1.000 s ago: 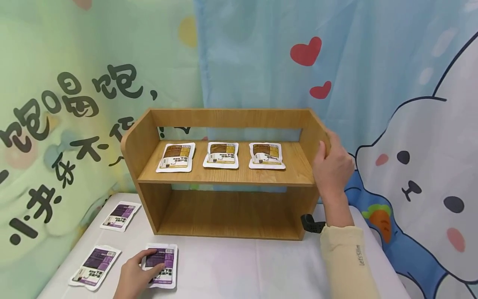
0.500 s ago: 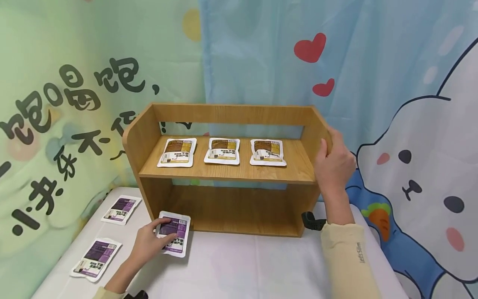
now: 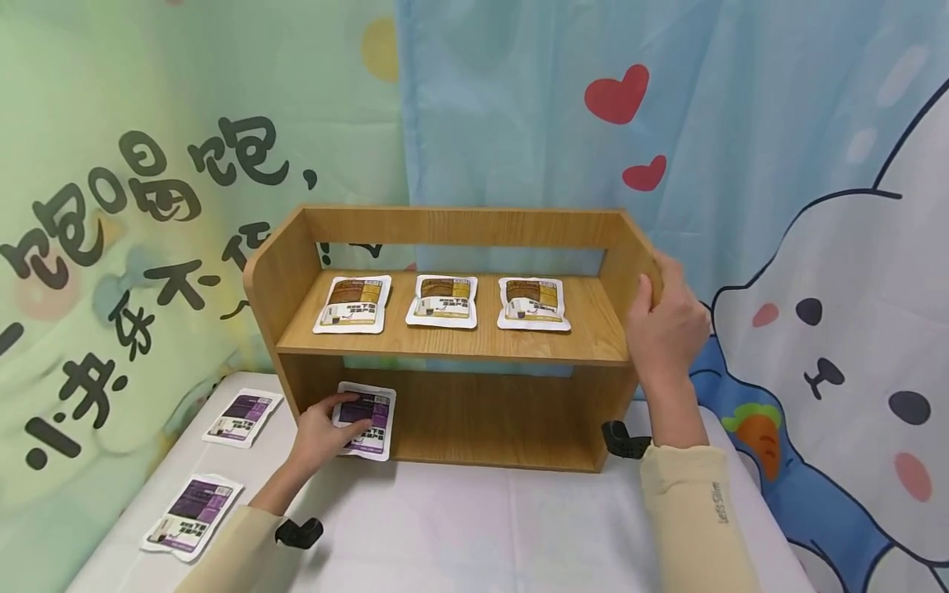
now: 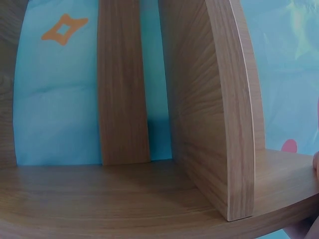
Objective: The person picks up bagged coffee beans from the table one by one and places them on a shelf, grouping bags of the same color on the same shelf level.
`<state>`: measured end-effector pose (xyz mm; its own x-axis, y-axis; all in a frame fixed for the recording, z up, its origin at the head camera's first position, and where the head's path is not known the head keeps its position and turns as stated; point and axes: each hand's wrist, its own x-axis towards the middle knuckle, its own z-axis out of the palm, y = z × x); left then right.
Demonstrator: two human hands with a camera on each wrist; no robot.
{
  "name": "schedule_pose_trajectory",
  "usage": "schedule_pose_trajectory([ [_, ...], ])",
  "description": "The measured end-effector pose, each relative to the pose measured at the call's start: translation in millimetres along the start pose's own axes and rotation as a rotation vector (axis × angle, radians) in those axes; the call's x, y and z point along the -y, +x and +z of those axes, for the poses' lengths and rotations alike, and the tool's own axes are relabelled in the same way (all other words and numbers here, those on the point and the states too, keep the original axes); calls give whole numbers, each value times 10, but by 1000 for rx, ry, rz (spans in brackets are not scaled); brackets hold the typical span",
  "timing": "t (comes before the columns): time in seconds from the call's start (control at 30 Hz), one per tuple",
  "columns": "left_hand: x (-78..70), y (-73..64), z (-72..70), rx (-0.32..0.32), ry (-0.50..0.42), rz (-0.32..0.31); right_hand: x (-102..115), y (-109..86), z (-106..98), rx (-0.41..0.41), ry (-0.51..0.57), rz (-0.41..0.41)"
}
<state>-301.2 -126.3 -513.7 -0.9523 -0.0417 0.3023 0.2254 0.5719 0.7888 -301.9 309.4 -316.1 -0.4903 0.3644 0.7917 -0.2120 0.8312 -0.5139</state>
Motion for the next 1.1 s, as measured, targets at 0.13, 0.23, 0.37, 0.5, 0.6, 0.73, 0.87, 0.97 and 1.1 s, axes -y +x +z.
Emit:
schedule_pose_trajectory([
  [0.13, 47, 117, 62, 17, -13, -36, 8, -6, 0, 9, 0, 12],
  [0.23, 73, 180, 127, 38, -49, -64, -5, -18, -9, 9, -5, 12],
  [0.37, 84, 289, 201, 76, -81, -53, -29, -27, -21, -8, -7, 8],
  [0.5, 129, 384, 260, 86, -110, -62, -18, -27, -22, -4, -6, 11],
  [0.6, 177, 437, 290, 80, -141, -64, 9, -14, -9, 5, -4, 15],
  [0.73, 234, 449, 301, 96, -169, -63, 19, -20, -2, 6, -5, 29],
  [0.87, 250, 448, 273, 84, -212, -87, 15, 7, 27, 16, 1, 29],
  [0.97, 289, 464, 292, 72, -219, -104, 12, 13, 26, 18, 6, 20],
  [1.1, 365, 471, 329, 93, -205, -118, 12, -2, 2, 13, -6, 13],
])
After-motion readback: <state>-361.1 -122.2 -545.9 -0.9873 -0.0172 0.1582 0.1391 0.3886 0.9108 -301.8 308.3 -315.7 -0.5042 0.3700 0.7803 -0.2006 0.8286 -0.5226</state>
